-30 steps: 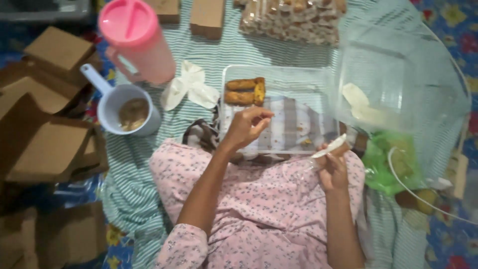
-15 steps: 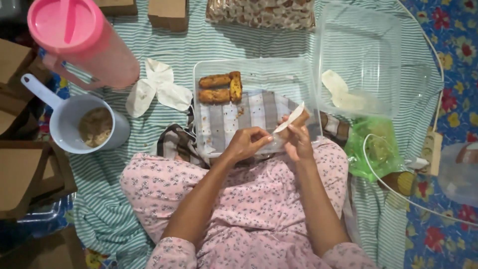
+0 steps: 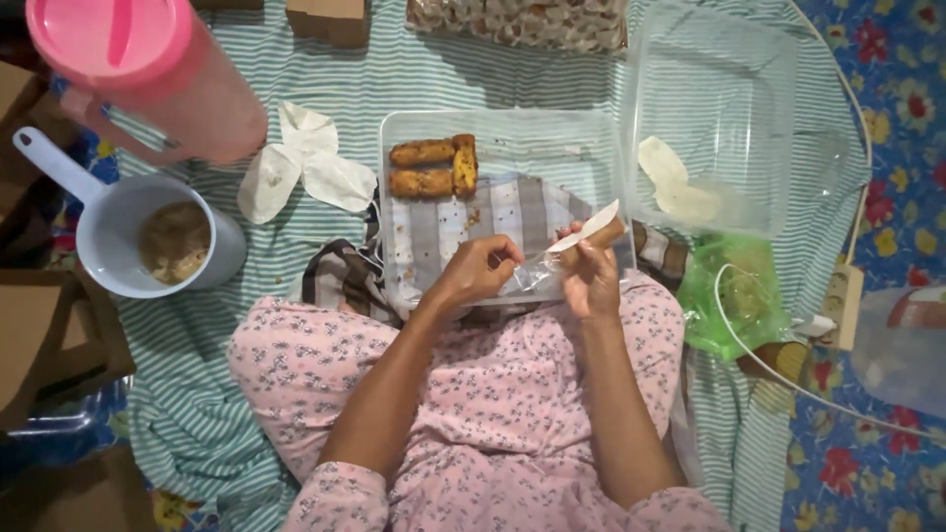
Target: Wrapping individual fried food items in small paper squares and arranging them in a container.
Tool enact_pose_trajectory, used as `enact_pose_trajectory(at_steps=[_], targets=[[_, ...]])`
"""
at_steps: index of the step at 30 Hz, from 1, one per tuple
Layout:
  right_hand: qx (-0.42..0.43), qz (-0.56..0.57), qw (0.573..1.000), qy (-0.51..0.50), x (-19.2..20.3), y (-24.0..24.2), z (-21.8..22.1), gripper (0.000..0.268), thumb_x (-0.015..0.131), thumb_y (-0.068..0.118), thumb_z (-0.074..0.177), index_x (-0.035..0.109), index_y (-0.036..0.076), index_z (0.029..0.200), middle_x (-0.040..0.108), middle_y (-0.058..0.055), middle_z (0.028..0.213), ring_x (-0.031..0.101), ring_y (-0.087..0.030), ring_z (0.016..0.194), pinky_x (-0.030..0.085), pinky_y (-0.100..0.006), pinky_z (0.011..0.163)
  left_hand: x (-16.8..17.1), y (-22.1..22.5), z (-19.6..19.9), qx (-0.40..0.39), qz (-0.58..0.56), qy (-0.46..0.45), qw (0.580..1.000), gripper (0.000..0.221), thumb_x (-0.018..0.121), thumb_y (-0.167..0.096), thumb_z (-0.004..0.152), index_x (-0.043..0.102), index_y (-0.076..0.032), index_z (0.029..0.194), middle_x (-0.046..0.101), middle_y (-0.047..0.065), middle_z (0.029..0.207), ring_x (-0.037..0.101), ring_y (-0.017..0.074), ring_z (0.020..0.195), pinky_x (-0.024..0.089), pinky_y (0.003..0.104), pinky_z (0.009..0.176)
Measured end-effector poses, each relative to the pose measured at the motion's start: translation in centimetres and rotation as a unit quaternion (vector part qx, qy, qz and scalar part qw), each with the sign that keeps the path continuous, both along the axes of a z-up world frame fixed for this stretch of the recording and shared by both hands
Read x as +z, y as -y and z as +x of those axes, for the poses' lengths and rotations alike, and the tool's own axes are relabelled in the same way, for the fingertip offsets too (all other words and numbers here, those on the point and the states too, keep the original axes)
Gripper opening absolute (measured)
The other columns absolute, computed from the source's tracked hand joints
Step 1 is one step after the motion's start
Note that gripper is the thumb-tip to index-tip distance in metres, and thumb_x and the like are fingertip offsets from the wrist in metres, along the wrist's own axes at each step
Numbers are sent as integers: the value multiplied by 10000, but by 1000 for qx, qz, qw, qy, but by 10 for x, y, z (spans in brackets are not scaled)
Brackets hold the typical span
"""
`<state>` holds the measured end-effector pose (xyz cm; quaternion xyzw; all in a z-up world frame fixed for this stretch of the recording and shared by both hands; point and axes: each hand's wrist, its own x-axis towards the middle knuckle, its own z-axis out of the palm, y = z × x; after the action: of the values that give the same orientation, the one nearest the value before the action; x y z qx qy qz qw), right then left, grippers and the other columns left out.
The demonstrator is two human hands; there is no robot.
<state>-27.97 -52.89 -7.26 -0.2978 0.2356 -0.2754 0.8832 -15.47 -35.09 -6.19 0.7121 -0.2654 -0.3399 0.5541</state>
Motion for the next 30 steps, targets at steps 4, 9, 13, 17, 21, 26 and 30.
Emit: enact_pose_trajectory(at_steps=[4, 9, 13, 17, 21, 26, 30], targets=[[-18, -26, 999, 6, 40, -15, -2, 331, 638, -3, 888, 626, 55, 1213, 673, -104, 1138, 672, -273, 1125, 540, -476, 1066, 26, 1, -3, -3, -36, -31, 999, 197, 803, -305, 834, 784, -186, 989, 770, 65, 822, 728, 188, 760, 583, 316, 701], [-33, -38, 999, 11, 59, -36, -4, 293, 646, -8, 891, 660, 48, 1178, 708, -111, 1130, 695, -261, 1101, 564, -466, 1031, 10, 0, -11, -65, -70, -18, 995, 153, 847, -188, 781, 802, -147, 922, 771, 103, 777, 717, 187, 746, 572, 336, 699], [-34, -42, 998, 18, 56, -31, -12, 283, 632, -16, 901, 679, 52, 1172, 714, -107, 1130, 692, -261, 1111, 560, -471, 1047, 18, -6, -12, -70, -81, -21, 994, 113, 851, -174, 778, 808, -149, 879, 762, 66, 729, 704, 156, 708, 571, 321, 678], [-61, -69, 996, 23, 56, -25, -18, 400, 643, -29, 890, 636, 84, 1274, 704, -112, 1137, 693, -264, 1103, 570, -470, 1018, 28, -16, -7, -72, -60, -3, 996, 144, 787, -100, 787, 793, -141, 925, 772, 93, 824, 721, 224, 743, 593, 352, 698], [-82, -85, 993, 28, 64, -26, -25, 394, 626, -37, 908, 644, 106, 1275, 717, -116, 1156, 702, -257, 1106, 581, -451, 1022, 22, -17, 0, 5, -83, 10, 996, 207, 690, -51, 819, 786, -151, 973, 765, 74, 846, 733, 210, 725, 602, 310, 686], [-75, -96, 992, 18, 69, -39, -29, 426, 639, -33, 896, 623, 117, 1294, 723, -110, 1127, 712, -250, 1071, 594, -446, 986, 31, -16, -16, -1, -147, 13, 989, 217, 857, -194, 788, 781, -137, 983, 756, 52, 831, 727, 171, 738, 588, 293, 678], [-67, -84, 994, 23, 66, -47, -30, 422, 643, -38, 886, 627, 124, 1276, 720, -96, 1116, 708, -248, 1072, 597, -442, 973, 23, -15, -28, -52, -153, 26, 987, 192, 873, -200, 776, 790, -132, 935, 757, 65, 813, 732, 198, 721, 585, 308, 660]])
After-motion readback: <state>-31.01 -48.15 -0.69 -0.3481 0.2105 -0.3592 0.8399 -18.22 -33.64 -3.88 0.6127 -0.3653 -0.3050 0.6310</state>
